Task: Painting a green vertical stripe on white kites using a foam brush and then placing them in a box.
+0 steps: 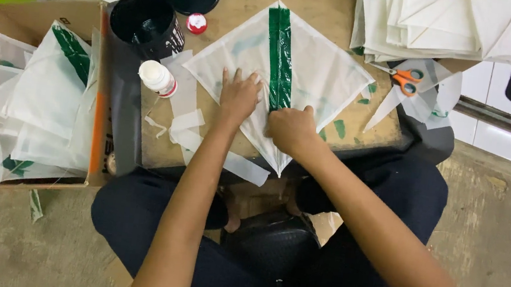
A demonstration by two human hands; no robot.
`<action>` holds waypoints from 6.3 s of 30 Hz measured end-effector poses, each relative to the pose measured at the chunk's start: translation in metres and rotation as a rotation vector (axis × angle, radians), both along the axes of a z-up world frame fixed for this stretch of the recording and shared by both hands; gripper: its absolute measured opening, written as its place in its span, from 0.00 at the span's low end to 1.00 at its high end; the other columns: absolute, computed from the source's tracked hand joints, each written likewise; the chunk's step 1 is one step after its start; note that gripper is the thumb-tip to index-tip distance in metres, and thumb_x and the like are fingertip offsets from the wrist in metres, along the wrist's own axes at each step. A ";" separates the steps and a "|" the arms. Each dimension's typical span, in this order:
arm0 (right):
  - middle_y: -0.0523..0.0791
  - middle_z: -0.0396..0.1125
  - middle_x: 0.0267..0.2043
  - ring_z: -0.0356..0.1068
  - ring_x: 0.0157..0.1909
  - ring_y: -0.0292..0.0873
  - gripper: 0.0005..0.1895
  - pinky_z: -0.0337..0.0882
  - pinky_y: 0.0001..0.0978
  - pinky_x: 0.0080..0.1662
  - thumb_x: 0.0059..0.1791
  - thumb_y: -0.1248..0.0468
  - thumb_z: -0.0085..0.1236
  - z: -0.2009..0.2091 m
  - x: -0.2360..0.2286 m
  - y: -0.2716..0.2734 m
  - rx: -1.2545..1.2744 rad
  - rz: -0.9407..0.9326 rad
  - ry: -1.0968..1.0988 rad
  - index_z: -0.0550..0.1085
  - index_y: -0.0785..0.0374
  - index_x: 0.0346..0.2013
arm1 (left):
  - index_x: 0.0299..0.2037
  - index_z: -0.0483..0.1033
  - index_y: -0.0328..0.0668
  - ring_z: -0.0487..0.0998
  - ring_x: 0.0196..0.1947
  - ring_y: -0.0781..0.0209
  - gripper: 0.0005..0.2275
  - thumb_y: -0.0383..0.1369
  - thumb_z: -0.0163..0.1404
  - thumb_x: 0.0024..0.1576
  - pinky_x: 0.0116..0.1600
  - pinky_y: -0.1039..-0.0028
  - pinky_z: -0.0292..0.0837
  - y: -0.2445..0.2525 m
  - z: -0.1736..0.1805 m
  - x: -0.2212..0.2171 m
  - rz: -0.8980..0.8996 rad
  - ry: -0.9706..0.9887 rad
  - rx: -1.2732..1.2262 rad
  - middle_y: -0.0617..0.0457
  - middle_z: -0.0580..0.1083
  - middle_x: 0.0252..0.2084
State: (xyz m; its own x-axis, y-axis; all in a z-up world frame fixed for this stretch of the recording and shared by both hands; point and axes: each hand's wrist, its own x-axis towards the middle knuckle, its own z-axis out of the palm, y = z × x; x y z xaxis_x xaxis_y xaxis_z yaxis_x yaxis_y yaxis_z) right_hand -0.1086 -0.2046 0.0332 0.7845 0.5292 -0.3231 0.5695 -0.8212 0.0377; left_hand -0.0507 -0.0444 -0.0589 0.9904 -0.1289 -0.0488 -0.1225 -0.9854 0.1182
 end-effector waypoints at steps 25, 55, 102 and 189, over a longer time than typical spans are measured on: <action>0.41 0.75 0.32 0.76 0.34 0.46 0.08 0.65 0.46 0.42 0.43 0.70 0.58 -0.013 -0.049 -0.015 0.138 0.036 -0.187 0.82 0.57 0.32 | 0.58 0.77 0.58 0.60 0.73 0.50 0.14 0.38 0.49 0.62 0.72 0.28 0.33 0.008 0.002 -0.076 -0.106 0.082 -0.094 0.59 0.69 0.68; 0.46 0.76 0.52 0.77 0.51 0.55 0.13 0.73 0.55 0.49 0.50 0.61 0.57 0.108 -0.120 -0.092 0.230 -0.050 0.113 0.81 0.50 0.48 | 0.57 0.78 0.59 0.60 0.73 0.48 0.15 0.34 0.45 0.62 0.72 0.28 0.29 -0.001 -0.003 -0.073 0.014 0.069 -0.231 0.64 0.70 0.67; 0.43 0.76 0.46 0.78 0.44 0.52 0.14 0.72 0.47 0.40 0.50 0.53 0.57 0.107 -0.079 -0.067 0.521 0.011 -0.127 0.81 0.50 0.48 | 0.65 0.72 0.54 0.65 0.70 0.49 0.18 0.33 0.43 0.64 0.72 0.31 0.20 0.022 0.032 -0.031 0.127 0.211 -0.402 0.53 0.72 0.66; 0.55 0.71 0.47 0.70 0.46 0.48 0.39 0.73 0.43 0.54 0.49 0.78 0.57 0.084 0.139 -0.136 1.252 -0.322 0.196 0.59 0.60 0.74 | 0.76 0.49 0.42 0.45 0.78 0.37 0.29 0.39 0.42 0.66 0.75 0.38 0.36 0.036 0.192 -0.029 0.296 -0.015 -0.428 0.35 0.48 0.77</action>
State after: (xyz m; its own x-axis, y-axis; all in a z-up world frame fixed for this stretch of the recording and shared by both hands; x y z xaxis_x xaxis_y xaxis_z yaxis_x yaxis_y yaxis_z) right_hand 0.0299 -0.3405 0.1168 0.9278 0.3512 0.1260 0.2513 -0.3384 -0.9068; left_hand -0.0794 -0.0084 0.1336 0.9877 0.1518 -0.0385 0.1496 -0.8420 0.5183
